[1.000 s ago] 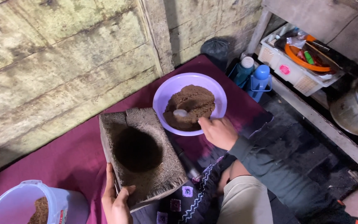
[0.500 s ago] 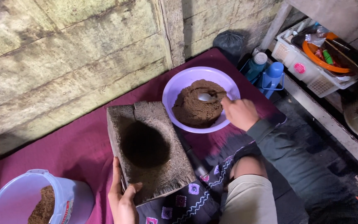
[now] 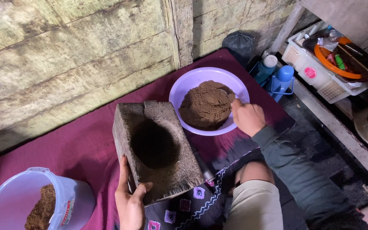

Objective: The person pounds a brown substance in a stone mortar using a pestle, then uses a spoon to scoop the resulting powder from the mortar into a purple bowl and a clear bucket.

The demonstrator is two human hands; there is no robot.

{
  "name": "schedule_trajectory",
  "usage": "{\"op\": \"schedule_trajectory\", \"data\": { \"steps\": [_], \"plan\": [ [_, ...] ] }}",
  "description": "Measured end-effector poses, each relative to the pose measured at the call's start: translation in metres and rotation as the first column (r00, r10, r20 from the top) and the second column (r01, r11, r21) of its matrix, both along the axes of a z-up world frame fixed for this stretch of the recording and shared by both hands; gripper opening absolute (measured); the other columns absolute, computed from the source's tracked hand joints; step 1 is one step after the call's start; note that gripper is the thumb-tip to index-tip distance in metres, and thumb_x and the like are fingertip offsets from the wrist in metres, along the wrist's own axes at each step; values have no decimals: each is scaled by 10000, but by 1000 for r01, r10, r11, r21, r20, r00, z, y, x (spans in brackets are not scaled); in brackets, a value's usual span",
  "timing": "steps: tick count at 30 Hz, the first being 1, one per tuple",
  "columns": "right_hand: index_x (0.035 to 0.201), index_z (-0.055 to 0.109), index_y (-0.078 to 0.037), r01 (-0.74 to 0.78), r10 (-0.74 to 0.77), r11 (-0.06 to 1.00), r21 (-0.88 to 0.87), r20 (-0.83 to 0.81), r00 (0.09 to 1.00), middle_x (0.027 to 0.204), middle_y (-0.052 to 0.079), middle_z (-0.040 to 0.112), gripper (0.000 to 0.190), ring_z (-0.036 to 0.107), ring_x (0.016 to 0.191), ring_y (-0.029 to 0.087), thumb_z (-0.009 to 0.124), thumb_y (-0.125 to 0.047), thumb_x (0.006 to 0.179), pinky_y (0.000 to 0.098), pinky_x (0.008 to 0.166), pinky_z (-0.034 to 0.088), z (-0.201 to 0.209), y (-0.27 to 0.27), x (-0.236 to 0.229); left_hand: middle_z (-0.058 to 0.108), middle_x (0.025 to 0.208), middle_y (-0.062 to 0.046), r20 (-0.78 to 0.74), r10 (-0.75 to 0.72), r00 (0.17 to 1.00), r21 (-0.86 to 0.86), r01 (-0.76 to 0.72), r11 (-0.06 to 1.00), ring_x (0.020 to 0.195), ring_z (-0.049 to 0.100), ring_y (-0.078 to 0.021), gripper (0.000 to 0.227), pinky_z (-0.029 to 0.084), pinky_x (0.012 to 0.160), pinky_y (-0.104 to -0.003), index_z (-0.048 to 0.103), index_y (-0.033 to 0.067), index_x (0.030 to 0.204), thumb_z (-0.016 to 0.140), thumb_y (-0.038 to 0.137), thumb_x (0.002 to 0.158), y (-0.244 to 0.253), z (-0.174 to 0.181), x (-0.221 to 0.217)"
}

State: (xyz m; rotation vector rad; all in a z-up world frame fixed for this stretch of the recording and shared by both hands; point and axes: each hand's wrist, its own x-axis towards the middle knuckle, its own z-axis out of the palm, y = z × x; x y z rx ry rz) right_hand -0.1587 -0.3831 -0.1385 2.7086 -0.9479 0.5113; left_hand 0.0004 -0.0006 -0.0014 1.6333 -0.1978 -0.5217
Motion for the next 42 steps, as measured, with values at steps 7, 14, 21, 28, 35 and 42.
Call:
{"op": "schedule_trajectory", "data": {
  "steps": [7, 14, 21, 28, 35, 42],
  "plan": [
    [997, 541, -134, -161, 160, 986, 32, 50, 986, 486, 57, 571, 182, 584, 394, 320, 447, -260, 1088, 456, 421, 477, 22, 37, -1, 381, 1671, -51, 63, -10, 998, 52, 6, 999, 1544, 334, -163, 1012, 292, 1217, -281, 373, 116, 1574, 609, -70, 608, 1, -1, 1],
    [983, 554, -151, -341, 308, 914, 221, 170, 936, 527, 107, 597, 105, 581, 427, 401, 506, -224, 1041, 516, 403, 414, 44, 57, -13, 350, 1680, -54, 72, -29, 997, 16, 28, 999, 1559, 289, -151, 990, 252, 1237, -281, 353, 94, 1575, 619, -87, 638, 2, -4, 0],
    [1408, 607, -102, -20, 57, 938, 347, -95, 994, 561, 140, 694, 449, 745, 551, 294, 384, -307, 1077, 436, 540, 629, 44, 9, -20, 338, 1682, -66, 119, -49, 992, 57, 42, 997, 1565, 281, -171, 987, 233, 1246, -301, 346, 82, 1576, 621, -35, 635, 3, -2, -1],
    [1087, 679, -191, -28, 29, 1000, -14, 65, 997, 608, 204, 664, 189, 646, 550, 483, 548, -302, 1008, 596, 502, 486, 36, 5, -29, 369, 1672, -39, 75, -28, 997, 93, 21, 995, 1549, 308, -145, 1019, 228, 1242, -279, 352, 116, 1586, 645, 19, 615, 2, -2, 1],
    [1026, 627, -206, -110, 130, 971, -213, 82, 988, 668, 80, 678, 94, 680, 577, 347, 588, -281, 1068, 487, 457, 472, 37, 26, -33, 338, 1676, -82, 189, -84, 978, 46, 76, 996, 1559, 272, -182, 993, 159, 1264, -303, 368, 81, 1570, 671, 43, 625, 8, -30, 7],
    [1165, 725, -272, -31, 51, 983, -183, 105, 993, 688, 136, 680, 183, 665, 620, 422, 565, -346, 1116, 528, 553, 484, 12, 1, -46, 388, 1649, -86, 243, -66, 968, 20, 63, 998, 1548, 298, -198, 976, 163, 1269, -310, 406, 67, 1551, 665, 70, 610, 9, -37, 14]
  ]
}}
